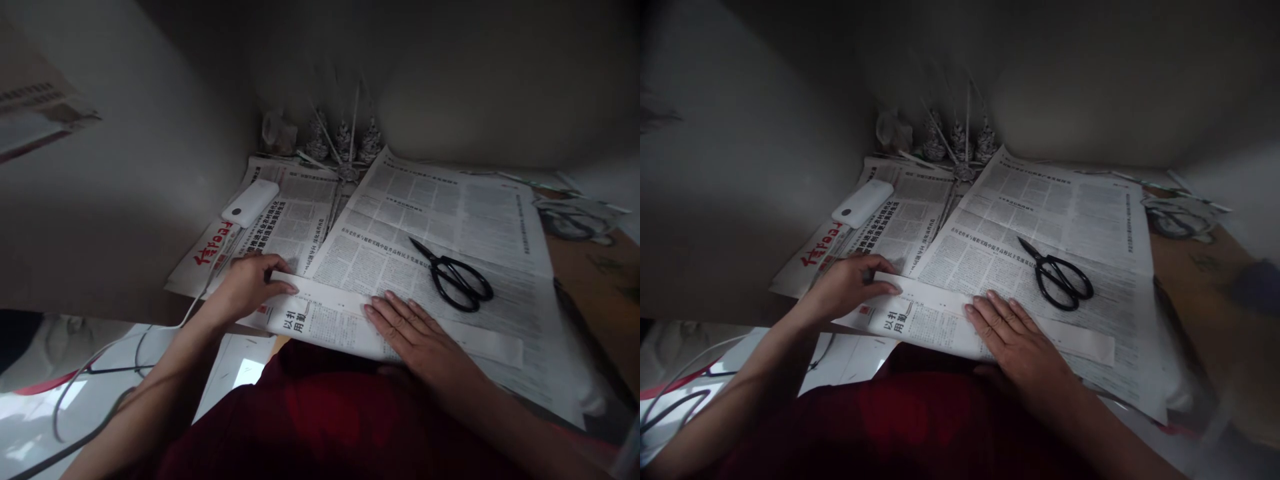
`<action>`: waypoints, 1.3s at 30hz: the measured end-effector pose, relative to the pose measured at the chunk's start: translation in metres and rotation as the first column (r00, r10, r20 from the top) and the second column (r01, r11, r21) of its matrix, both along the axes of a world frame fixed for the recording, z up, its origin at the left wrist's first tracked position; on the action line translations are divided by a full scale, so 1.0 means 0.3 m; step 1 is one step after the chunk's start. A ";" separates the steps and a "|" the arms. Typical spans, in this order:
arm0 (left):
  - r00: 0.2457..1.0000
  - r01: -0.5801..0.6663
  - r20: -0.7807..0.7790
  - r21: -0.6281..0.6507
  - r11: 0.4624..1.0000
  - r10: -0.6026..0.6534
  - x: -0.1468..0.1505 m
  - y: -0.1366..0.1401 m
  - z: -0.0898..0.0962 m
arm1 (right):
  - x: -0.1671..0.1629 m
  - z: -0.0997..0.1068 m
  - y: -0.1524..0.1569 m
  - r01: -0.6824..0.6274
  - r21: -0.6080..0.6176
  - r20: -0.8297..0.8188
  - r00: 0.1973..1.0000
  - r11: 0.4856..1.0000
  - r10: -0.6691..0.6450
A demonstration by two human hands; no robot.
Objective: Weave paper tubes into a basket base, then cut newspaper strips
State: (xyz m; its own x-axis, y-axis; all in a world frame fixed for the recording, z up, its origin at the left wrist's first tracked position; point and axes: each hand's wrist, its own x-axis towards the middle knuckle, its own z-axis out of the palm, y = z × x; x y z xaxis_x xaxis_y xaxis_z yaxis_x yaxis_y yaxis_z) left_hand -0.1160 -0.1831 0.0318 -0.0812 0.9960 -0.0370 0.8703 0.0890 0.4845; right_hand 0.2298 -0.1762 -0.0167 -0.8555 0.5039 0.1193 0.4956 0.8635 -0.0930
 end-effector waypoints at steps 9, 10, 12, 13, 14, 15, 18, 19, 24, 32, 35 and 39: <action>0.994 -0.020 -0.108 0.103 0.994 0.031 0.008 -0.016 -0.013 | 0.004 -0.003 0.000 0.005 0.004 0.004 1.000 1.000 -0.005; 0.990 -0.010 -0.136 0.107 0.994 0.025 0.008 -0.014 -0.012 | 0.004 -0.003 -0.001 0.010 0.000 0.004 1.000 1.000 -0.010; 0.984 0.006 -0.176 0.090 0.996 0.010 0.008 -0.009 -0.011 | 0.003 -0.004 -0.002 0.017 -0.008 0.005 1.000 1.000 -0.017; 0.982 0.010 -0.191 0.082 0.997 0.005 0.008 -0.007 -0.009 | 0.003 -0.004 -0.002 0.020 -0.010 0.007 1.000 1.000 -0.020; 0.979 0.014 -0.206 0.079 0.997 0.003 0.010 -0.006 -0.008 | 0.003 -0.004 -0.003 0.022 -0.010 0.009 1.000 1.000 -0.022; 0.975 0.016 -0.222 0.080 0.997 0.002 0.012 -0.005 -0.007 | 0.003 -0.004 -0.003 0.023 -0.006 0.012 1.000 1.000 -0.023; 0.961 0.006 -0.277 0.098 0.995 0.021 0.020 -0.004 -0.006 | 0.003 -0.004 -0.003 0.018 0.012 0.022 1.000 1.000 -0.018; 0.957 0.002 -0.290 0.096 0.995 0.026 0.022 -0.004 -0.007 | 0.003 -0.004 -0.003 0.017 0.016 0.020 1.000 1.000 -0.018; 0.945 0.005 -0.325 0.083 0.997 0.023 0.027 -0.001 -0.017 | 0.003 -0.006 0.000 0.027 -0.014 -0.002 1.000 1.000 -0.027; 0.954 -0.033 -0.293 0.112 0.993 0.064 0.038 -0.013 -0.033 | 0.003 -0.008 0.003 0.031 -0.032 -0.016 0.999 0.999 -0.031; 0.969 -0.101 -0.210 0.144 0.984 0.130 0.042 -0.029 -0.052 | 0.003 -0.007 0.004 0.026 -0.023 -0.016 1.000 0.999 -0.027; 0.969 -0.214 -0.067 0.253 0.943 0.238 0.039 -0.058 -0.095 | 0.004 -0.010 0.004 0.018 -0.009 -0.014 1.000 1.000 -0.018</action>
State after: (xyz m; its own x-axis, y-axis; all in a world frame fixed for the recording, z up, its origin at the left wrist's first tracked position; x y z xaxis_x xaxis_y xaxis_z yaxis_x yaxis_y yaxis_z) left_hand -0.1043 -0.2006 0.0033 -0.2965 0.9288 0.2221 0.8840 0.1789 0.4318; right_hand 0.2310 -0.1748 -0.0196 -0.8443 0.5206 0.1268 0.5099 0.8534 -0.1080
